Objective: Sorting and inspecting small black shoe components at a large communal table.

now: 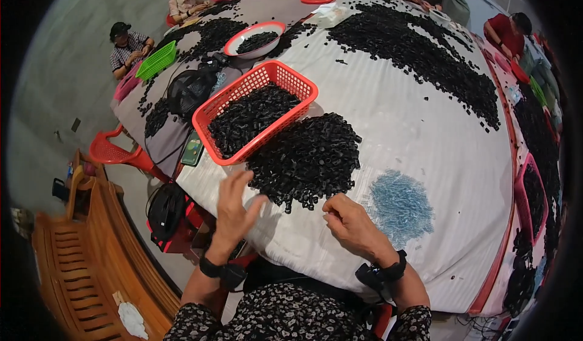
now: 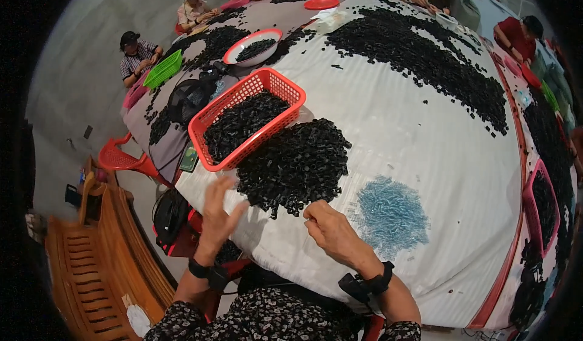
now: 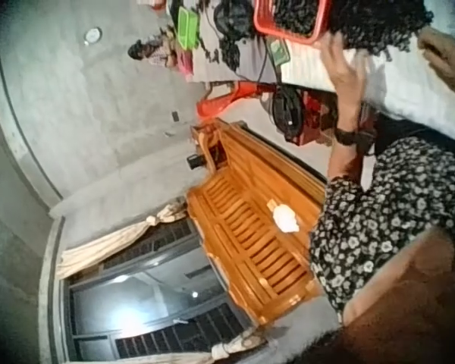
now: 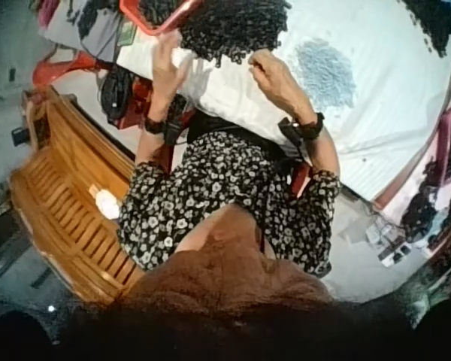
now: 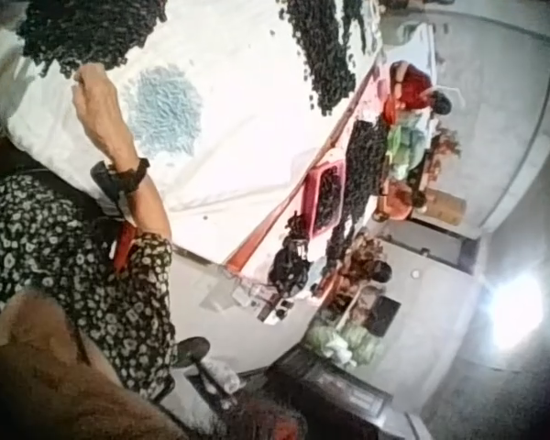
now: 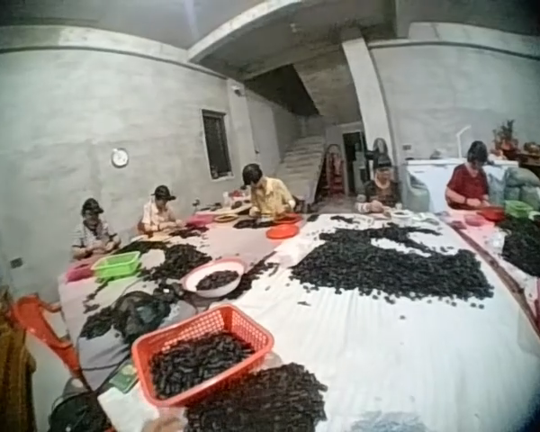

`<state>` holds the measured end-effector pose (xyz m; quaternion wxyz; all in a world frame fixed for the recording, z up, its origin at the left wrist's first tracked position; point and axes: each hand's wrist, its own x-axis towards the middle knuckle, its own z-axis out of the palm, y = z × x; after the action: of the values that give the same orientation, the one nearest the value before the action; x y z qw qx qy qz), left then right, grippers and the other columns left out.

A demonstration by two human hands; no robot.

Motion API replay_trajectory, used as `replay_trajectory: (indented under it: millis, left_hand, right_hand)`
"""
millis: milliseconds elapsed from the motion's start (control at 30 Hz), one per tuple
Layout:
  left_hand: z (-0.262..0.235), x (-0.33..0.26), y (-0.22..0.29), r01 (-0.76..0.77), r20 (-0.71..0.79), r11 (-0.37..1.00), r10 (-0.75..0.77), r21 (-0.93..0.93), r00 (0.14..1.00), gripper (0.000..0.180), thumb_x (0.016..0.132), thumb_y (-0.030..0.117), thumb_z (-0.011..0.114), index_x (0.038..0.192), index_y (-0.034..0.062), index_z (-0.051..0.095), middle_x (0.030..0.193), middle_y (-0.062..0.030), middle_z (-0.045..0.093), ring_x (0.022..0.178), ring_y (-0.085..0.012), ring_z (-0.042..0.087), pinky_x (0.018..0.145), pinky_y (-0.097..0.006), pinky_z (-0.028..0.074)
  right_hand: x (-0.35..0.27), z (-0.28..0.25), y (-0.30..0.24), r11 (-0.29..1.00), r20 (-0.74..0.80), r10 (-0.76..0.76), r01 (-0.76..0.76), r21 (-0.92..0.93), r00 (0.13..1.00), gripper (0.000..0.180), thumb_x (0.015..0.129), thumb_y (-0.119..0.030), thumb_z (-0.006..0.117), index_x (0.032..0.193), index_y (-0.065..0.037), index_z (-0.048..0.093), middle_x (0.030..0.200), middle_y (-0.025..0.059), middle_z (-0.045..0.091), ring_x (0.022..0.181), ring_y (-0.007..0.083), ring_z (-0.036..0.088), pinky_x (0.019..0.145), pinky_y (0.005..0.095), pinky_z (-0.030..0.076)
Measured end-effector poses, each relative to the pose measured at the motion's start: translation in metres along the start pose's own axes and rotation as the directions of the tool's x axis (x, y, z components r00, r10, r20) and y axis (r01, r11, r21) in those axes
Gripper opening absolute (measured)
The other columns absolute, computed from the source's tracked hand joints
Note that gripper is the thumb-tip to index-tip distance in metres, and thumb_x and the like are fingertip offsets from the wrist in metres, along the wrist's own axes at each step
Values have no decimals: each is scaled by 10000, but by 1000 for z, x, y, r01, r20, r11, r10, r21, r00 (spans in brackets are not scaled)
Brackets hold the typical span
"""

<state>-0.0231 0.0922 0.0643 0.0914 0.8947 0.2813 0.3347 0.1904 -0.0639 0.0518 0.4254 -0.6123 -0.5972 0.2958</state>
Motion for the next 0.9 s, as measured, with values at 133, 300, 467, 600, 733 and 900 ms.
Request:
replay_trajectory:
  millis: [133,300,467,600,733,900]
  left_hand:
    - [18,-26,7,28,106,993,-40,113,994,568,631,158,766,1096,-18,490,1024,-194,518,951,-340,507,837,-400,413]
    - [41,-38,5,75,206,994,-90,78,974,481,618,213,791,939,-6,508,734,-110,524,704,-272,534,622,-368,440]
    - [60,-25,11,154,185,985,-138,-75,973,367,654,153,755,886,11,509,692,-119,542,671,-296,541,586,-380,440]
    - [61,-17,14,118,162,990,-104,-76,981,302,686,102,732,867,8,509,674,-106,525,624,-253,534,544,-332,444]
    - [49,-24,18,255,207,957,-224,-137,952,256,689,80,720,846,9,530,659,-105,524,604,-255,535,531,-331,442]
    - [59,-21,23,78,150,991,-62,-108,987,248,682,74,717,867,15,562,701,-111,539,643,-269,545,556,-351,440]
  right_hand:
    - [0,4,6,997,128,-5,-4,73,992,113,823,-66,538,887,-4,468,816,142,494,717,296,540,644,369,434]
    - [-4,14,3,996,243,-41,20,90,969,150,806,-122,554,825,5,478,777,123,490,694,253,515,633,338,426]
    - [-2,18,10,998,199,-12,-1,66,980,166,811,-139,550,825,6,471,770,127,498,678,257,520,623,343,428]
    - [-1,16,9,999,194,-11,2,51,981,162,812,-138,552,829,3,473,758,127,505,662,256,522,612,346,430]
    - [-1,14,9,998,167,-12,1,64,986,159,816,-136,552,832,3,476,747,123,504,653,247,520,601,340,429]
    - [-1,11,3,997,209,44,-56,53,977,138,822,-98,538,880,3,464,817,147,512,725,291,555,653,376,443]
